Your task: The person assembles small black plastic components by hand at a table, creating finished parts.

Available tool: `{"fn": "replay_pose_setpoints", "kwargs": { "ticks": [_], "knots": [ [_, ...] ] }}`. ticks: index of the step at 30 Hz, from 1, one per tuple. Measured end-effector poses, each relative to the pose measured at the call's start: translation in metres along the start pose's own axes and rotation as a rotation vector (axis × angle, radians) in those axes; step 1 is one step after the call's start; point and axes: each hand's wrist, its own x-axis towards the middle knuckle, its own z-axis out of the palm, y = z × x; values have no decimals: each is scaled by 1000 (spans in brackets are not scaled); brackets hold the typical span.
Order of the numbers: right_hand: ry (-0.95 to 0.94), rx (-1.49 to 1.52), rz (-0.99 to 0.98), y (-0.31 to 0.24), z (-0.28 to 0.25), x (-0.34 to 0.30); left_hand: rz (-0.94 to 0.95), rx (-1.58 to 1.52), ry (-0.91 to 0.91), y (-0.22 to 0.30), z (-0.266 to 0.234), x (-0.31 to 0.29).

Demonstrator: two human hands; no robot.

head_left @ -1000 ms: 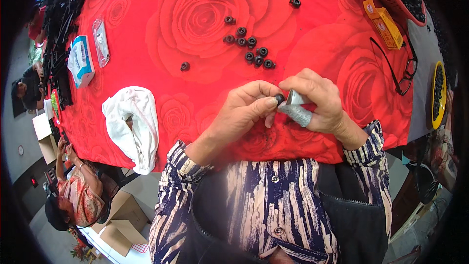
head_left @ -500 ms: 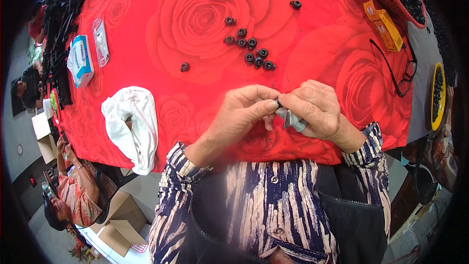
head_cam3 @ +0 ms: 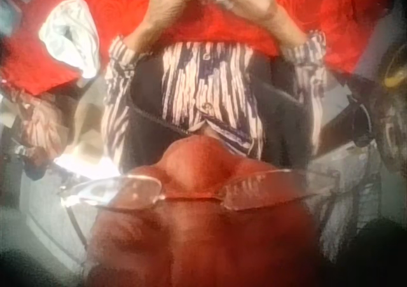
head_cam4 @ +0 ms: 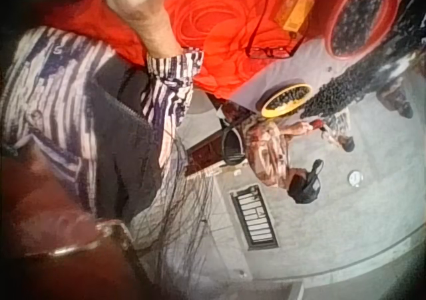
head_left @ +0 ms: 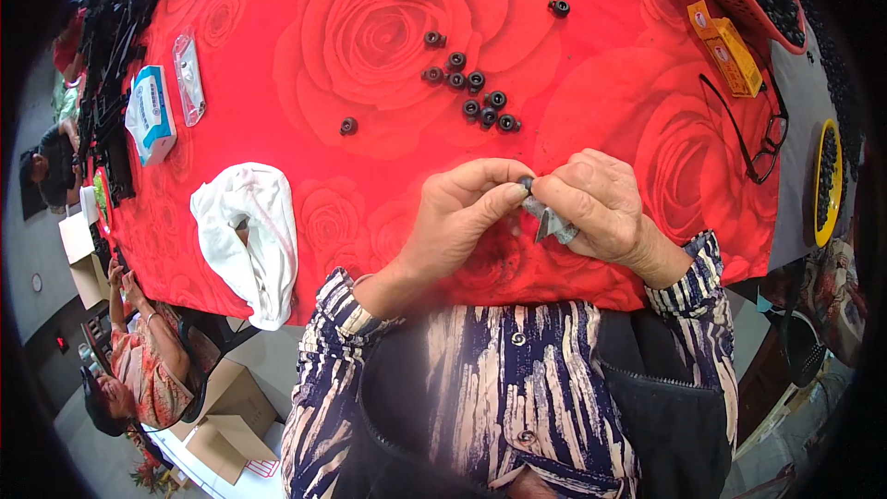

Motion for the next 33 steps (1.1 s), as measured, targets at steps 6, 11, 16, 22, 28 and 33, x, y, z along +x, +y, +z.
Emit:
{"fn": "replay_pose_setpoints", "kwargs": {
  "ticks": [6,11,16,22,28,33],
  "knots": [
    [-83,115,208,1,-12,9,45,89,2,2,-1,0],
    [-213,220,437,6,-14,10,53,94,25,3,-1,0],
    [-243,229,447,6,-15,9,39,91,3,3,-3,0],
    [-219,272,440,9,-14,6,23,101,5,3,-2,1],
    [-226,278,448,11,-13,5,13,105,6,1,-2,1],
    [-229,264,441,10,-13,6,1,91,-4,3,-1,1]
  ]
}}
